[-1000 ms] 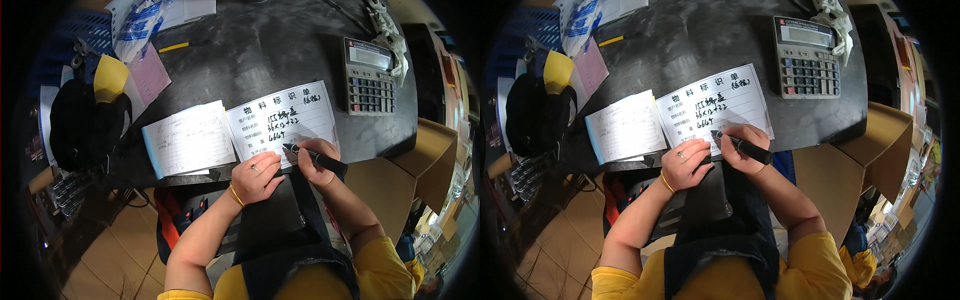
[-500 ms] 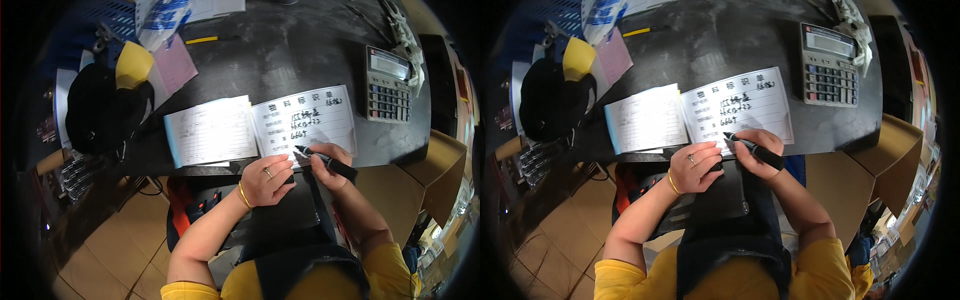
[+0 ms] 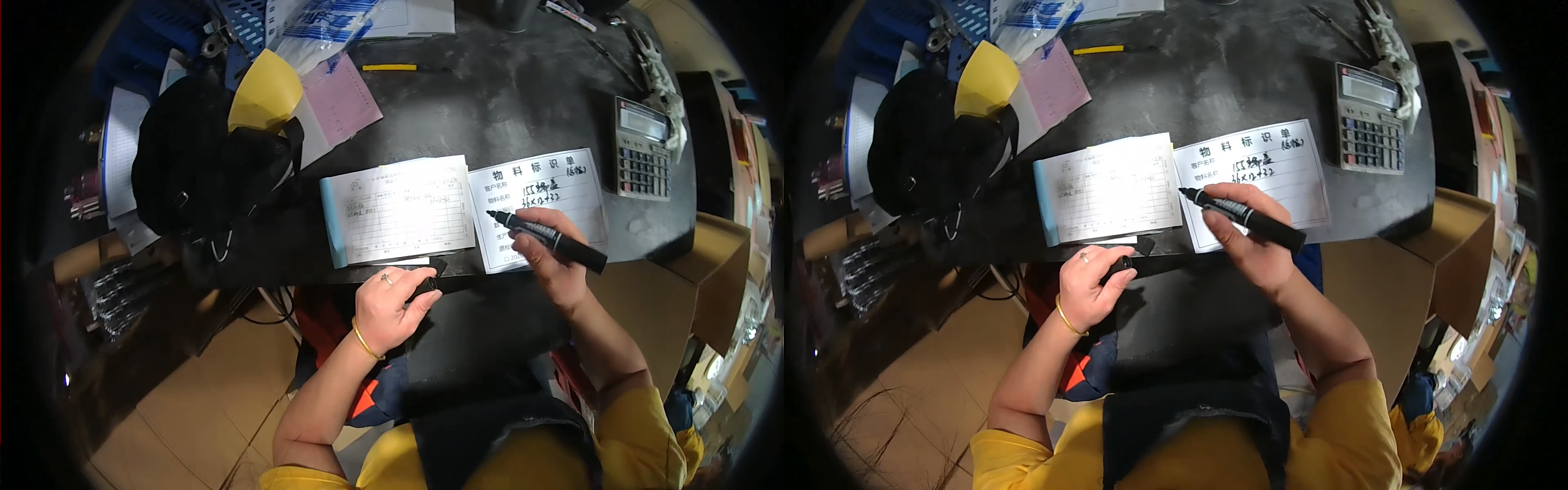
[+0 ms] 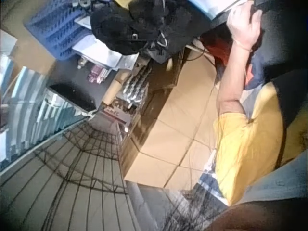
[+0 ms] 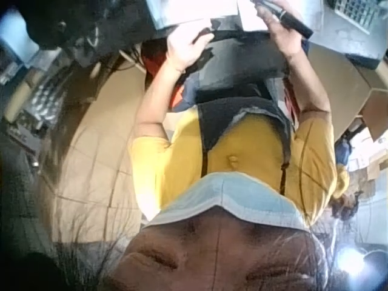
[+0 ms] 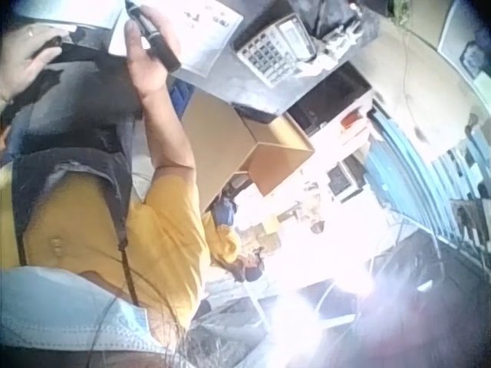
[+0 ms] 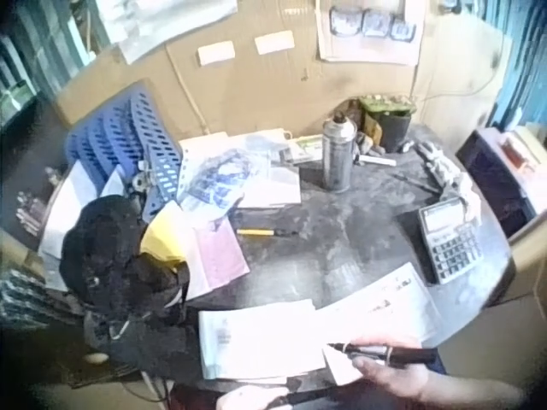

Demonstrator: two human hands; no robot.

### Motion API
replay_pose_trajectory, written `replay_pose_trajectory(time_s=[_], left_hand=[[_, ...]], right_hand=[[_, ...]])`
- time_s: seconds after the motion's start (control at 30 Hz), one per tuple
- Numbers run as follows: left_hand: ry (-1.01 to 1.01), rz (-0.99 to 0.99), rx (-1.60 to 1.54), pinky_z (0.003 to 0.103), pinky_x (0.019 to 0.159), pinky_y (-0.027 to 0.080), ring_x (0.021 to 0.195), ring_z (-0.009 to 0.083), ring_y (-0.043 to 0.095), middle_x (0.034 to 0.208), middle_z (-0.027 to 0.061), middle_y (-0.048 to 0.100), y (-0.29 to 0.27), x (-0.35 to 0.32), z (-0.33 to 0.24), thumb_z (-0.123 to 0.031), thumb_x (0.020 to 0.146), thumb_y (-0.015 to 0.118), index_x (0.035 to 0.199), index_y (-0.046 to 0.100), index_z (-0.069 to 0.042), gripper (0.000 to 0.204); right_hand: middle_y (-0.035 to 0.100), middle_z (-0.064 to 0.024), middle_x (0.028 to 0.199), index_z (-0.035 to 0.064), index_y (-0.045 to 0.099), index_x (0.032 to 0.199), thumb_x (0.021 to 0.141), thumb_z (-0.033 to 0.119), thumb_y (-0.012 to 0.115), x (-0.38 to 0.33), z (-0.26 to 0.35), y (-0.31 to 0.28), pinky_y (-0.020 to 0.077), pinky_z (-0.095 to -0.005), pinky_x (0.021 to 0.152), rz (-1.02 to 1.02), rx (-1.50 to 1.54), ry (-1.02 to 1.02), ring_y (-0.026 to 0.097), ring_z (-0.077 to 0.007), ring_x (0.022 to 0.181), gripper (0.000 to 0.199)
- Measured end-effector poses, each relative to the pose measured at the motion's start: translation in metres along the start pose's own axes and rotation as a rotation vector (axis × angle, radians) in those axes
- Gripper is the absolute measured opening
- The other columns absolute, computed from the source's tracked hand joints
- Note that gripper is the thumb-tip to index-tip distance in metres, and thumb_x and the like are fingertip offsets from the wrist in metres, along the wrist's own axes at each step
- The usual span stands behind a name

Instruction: Write information on a material identification form and a logbook at a workstation.

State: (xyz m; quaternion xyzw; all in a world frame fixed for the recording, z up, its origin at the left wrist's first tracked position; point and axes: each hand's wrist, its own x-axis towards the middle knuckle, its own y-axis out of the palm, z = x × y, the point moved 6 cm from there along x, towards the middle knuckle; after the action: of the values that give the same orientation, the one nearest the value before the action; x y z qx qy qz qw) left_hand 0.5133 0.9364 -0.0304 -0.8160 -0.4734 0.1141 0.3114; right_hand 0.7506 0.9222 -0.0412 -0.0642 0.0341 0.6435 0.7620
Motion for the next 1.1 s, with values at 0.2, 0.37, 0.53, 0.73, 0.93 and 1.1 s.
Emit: replay_pose_trajectory(time_s=[0.2, 0.37, 0.53, 0.73, 0.93, 1.1], left_hand=[[0.083, 0.047, -0.080, 0.035, 0.061, 0.050, 0.069, 0.0261, 0.063, 0.075, 0.0089, 0.064, 0.005, -0.004, 0.003, -0.017, 0.074, 0.074, 0.095, 0.067, -0.005, 0.025], [0.326, 0.175, -0.106, 0.037, 0.085, 0.052, 0.097, 0.0312, 0.063, 0.103, 0.0127, 0.065, 0.051, 0.008, -0.014, -0.013, 0.071, 0.075, 0.098, 0.064, -0.003, 0.031], [0.401, 0.355, 0.026, 0.042, 0.105, 0.040, 0.125, 0.0294, 0.047, 0.126, 0.0101, 0.055, 0.106, 0.018, -0.019, -0.017, 0.070, 0.075, 0.099, 0.059, -0.006, 0.035], [0.332, 0.359, 0.093, 0.044, 0.105, 0.040, 0.122, 0.0269, 0.050, 0.124, 0.0088, 0.057, 0.120, 0.016, -0.016, -0.018, 0.072, 0.074, 0.094, 0.059, -0.006, 0.029], [0.291, 0.322, 0.078, 0.044, 0.104, 0.040, 0.121, 0.0284, 0.051, 0.122, 0.0096, 0.058, 0.117, 0.019, -0.022, -0.015, 0.071, 0.074, 0.093, 0.059, -0.006, 0.028], [0.276, 0.290, 0.064, 0.044, 0.103, 0.041, 0.120, 0.0291, 0.053, 0.120, 0.0101, 0.060, 0.115, 0.020, -0.023, -0.014, 0.071, 0.075, 0.093, 0.059, -0.005, 0.028]], right_hand=[[0.063, -0.0057, 0.083, -0.0010, 0.060, 0.104, 0.088, 0.012, 0.066, -0.004, -0.017, -0.052, 0.0487, -0.0233, 0.066, -0.372, 0.125, -0.057, 0.059, -0.0101, 0.074, 0.022], [0.065, -0.0057, 0.084, -0.0007, 0.064, 0.097, 0.082, 0.011, 0.072, -0.026, -0.054, -0.053, 0.0459, -0.0228, 0.068, -0.235, -0.139, 0.053, 0.059, -0.0100, 0.077, 0.020], [0.066, -0.0060, 0.077, -0.0020, 0.064, 0.094, 0.080, 0.009, 0.072, -0.023, -0.065, -0.049, 0.0457, -0.0226, 0.061, -0.094, -0.242, -0.118, 0.058, -0.0093, 0.067, 0.019], [0.065, -0.0082, 0.070, 0.0007, 0.065, 0.089, 0.077, 0.007, 0.073, -0.016, -0.057, -0.044, 0.0456, -0.0248, 0.055, -0.078, -0.283, -0.212, 0.059, -0.0131, 0.059, 0.016], [0.063, -0.0082, 0.066, 0.0016, 0.065, 0.089, 0.077, 0.008, 0.073, -0.016, -0.048, -0.042, 0.0459, -0.0267, 0.051, -0.066, -0.358, -0.329, 0.060, -0.0165, 0.054, 0.016], [0.066, -0.0076, 0.072, -0.0005, 0.065, 0.090, 0.078, 0.009, 0.072, -0.018, -0.049, -0.044, 0.0484, -0.0259, 0.056, -0.045, -0.394, -0.258, 0.062, -0.0150, 0.058, 0.016]])
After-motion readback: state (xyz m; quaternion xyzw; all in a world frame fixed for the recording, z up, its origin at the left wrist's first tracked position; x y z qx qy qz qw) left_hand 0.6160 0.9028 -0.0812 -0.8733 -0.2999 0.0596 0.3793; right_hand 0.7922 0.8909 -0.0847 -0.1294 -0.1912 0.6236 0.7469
